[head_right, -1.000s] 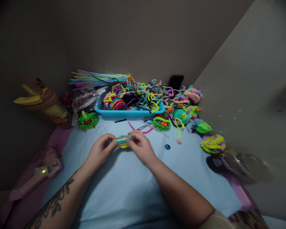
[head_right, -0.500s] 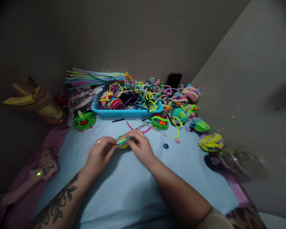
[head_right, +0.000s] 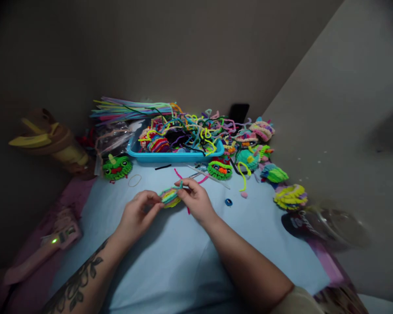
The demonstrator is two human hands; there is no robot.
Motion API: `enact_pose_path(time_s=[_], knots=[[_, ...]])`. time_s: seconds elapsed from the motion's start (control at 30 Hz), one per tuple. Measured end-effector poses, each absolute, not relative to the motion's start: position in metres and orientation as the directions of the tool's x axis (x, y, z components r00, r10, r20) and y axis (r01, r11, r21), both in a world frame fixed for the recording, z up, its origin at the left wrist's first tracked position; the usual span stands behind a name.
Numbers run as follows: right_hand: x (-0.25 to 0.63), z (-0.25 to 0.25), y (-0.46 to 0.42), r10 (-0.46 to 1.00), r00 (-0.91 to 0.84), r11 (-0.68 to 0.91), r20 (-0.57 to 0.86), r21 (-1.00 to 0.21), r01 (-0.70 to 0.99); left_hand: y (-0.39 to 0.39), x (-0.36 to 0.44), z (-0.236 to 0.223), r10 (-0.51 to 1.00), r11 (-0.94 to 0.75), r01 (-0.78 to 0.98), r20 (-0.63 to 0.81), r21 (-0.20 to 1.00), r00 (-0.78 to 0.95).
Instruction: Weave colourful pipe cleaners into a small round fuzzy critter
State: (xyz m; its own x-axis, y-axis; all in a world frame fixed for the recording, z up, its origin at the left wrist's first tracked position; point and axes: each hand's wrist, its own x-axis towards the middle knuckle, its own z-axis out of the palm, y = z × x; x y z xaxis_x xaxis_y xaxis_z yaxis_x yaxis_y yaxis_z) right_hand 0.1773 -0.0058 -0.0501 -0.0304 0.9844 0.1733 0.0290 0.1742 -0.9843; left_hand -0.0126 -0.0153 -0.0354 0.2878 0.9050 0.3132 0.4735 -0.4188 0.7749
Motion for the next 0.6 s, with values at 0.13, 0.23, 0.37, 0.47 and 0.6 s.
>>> enact_pose_path(time_s=[0.13,0.23,0.37,0.47,0.6], knots=[[0.183,-0.048,-0.004,0.954,-0.120,0.293,0.274,-0.939,0.183,-0.011,-0.013,-0.037,0.944,-0.319,0.431,0.245,0.844,0.219],[0.184,-0.049,-0.004,0.940,-0.198,0.324,0.278,-0.909,0.261,-0.008,-0.013,-0.034,0.967,-0.199,0.338,0.127,0.920,0.222],[0.183,-0.044,-0.009,0.922,-0.300,0.327,0.244,-0.905,0.272,-0.007,-0.012,-0.027,0.946,0.035,0.152,-0.082,0.988,0.315],[0.179,-0.038,-0.014,0.887,-0.394,0.369,0.240,-0.881,0.295,-0.008,-0.009,-0.025,0.908,0.167,0.075,-0.183,0.983,0.377],[0.174,-0.039,-0.016,0.880,-0.423,0.348,0.215,-0.899,0.267,-0.011,-0.004,-0.024,0.893,0.202,0.008,-0.188,0.979,0.409]])
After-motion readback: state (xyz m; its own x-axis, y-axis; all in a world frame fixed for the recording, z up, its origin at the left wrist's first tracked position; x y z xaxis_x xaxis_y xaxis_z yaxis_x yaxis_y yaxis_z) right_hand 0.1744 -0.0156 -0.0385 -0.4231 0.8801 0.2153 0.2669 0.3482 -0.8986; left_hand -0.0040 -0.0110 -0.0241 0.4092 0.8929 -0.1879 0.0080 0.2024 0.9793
